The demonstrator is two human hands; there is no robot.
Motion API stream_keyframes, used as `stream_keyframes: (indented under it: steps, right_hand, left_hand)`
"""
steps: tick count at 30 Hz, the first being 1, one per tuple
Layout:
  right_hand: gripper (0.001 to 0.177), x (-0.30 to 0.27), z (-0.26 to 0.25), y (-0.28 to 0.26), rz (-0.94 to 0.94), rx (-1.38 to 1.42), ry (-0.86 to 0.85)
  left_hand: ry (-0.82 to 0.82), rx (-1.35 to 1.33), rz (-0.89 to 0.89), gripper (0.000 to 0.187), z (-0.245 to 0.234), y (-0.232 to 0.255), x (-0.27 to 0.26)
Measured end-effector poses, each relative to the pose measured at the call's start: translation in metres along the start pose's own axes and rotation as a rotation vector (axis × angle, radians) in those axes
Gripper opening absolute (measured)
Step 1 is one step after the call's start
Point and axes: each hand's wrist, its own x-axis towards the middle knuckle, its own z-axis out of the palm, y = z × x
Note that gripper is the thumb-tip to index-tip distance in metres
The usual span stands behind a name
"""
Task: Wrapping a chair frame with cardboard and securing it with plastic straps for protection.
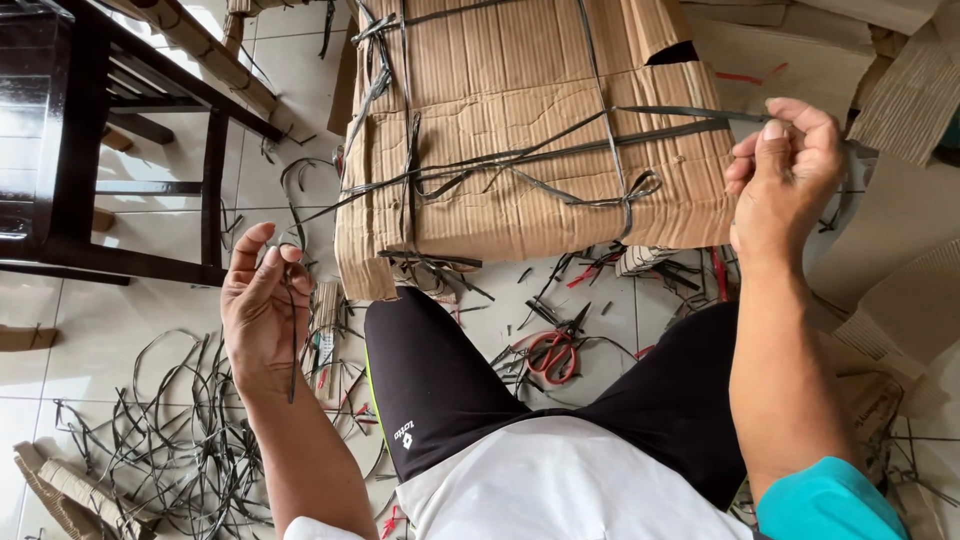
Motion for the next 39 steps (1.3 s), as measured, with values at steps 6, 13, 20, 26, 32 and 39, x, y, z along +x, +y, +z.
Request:
stream_keyframes:
  steps: [6, 13, 20, 26, 32, 39]
  right_hand:
    - [0.019, -0.001, -0.010, -0.003, 0.025, 0.090, -0.071]
    - [0.030, 0.005, -0.024, -0.001, 0.141, 0.314, -0.179]
    - [0.029, 0.004, -0.027, -0.006, 0.172, 0.380, -0.212]
    - [0.023, -0.009, -0.032, -0.029, 0.201, 0.418, -0.223]
    - [0.008, -0.074, -0.014, -0.055, 0.163, 0.281, -0.619]
    - [0.012, -0.104, -0.003, -0.074, -0.094, 0.100, -0.753]
  left_hand:
    - [-0.016, 0.011, -0.028, 0.033, 0.008, -0.005, -0.004]
    - [-0.046, 0.074, -0.050, 0.035, 0.023, -0.017, -0.006]
    - [-0.195, 0.154, -0.063, 0.033, 0.043, -0.022, -0.013]
    - [0.146, 1.227, -0.073, 0.057, 0.089, -0.016, -0.033]
    - [-0.040, 1.068, 1.041, 0.030, 0.140, -0.045, -0.056]
    - [-0.641, 0.910, 0.611, 0.042, 0.203, -0.096, -0.070]
